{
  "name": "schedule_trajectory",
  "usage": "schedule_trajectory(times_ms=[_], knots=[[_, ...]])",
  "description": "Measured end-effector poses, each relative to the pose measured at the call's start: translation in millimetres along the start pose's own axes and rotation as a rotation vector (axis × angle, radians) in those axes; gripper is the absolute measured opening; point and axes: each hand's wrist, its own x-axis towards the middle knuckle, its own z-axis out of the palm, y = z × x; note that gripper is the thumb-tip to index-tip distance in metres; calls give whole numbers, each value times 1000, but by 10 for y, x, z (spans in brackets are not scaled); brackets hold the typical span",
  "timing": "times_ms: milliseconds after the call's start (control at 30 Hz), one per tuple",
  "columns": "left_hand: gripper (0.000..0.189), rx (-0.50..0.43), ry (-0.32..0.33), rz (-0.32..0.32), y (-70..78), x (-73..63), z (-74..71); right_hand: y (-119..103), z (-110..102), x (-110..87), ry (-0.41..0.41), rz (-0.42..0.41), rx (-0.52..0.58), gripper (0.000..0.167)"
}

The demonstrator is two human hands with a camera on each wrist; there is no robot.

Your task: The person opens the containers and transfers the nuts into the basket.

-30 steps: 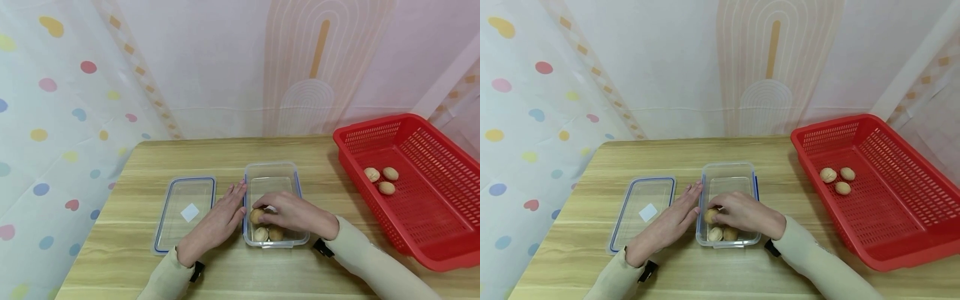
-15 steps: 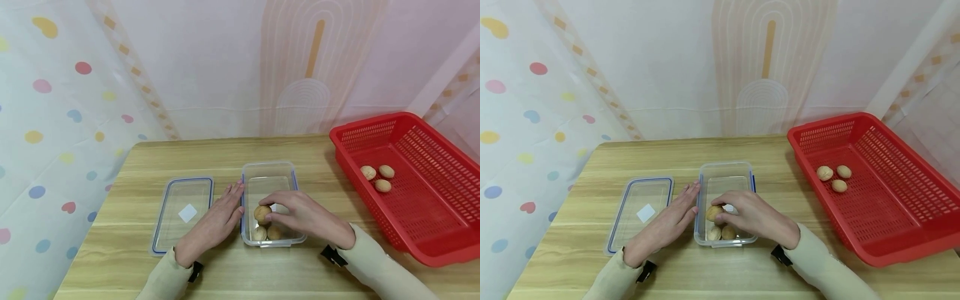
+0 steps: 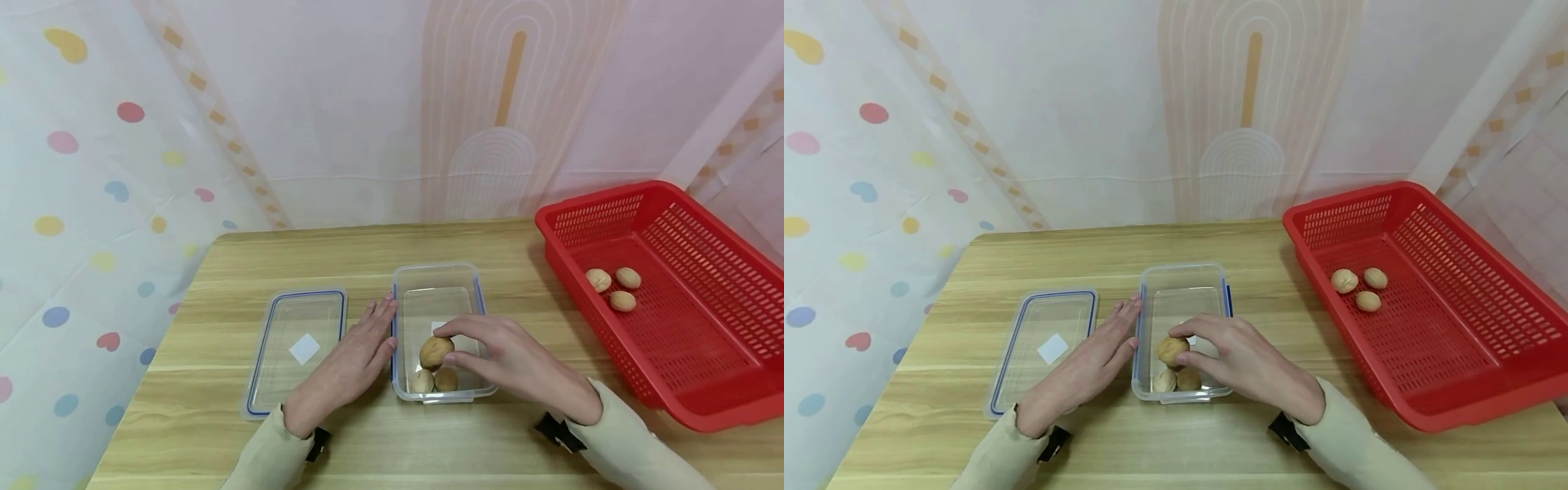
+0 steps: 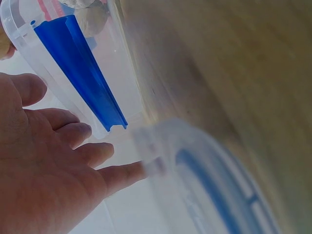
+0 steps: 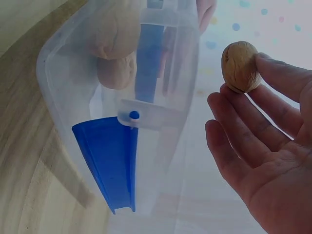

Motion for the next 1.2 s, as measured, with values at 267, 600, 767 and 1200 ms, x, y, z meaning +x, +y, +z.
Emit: schedule_trajectory(times_ms=[267,600,767,1200], knots=[[60,5,12,14,-6,15,17,-61,-85,-92,40,-3,-7,36],[60,13,19,28,7,15,-5,-165,-230,-204,115,-45,5,40],[60,21,22,38,4,20,2,-196,-342,-277,149,-56,-10,32],[59,27,12,19,-4,14,2,-270,-728,-574,219,54,-142,49]])
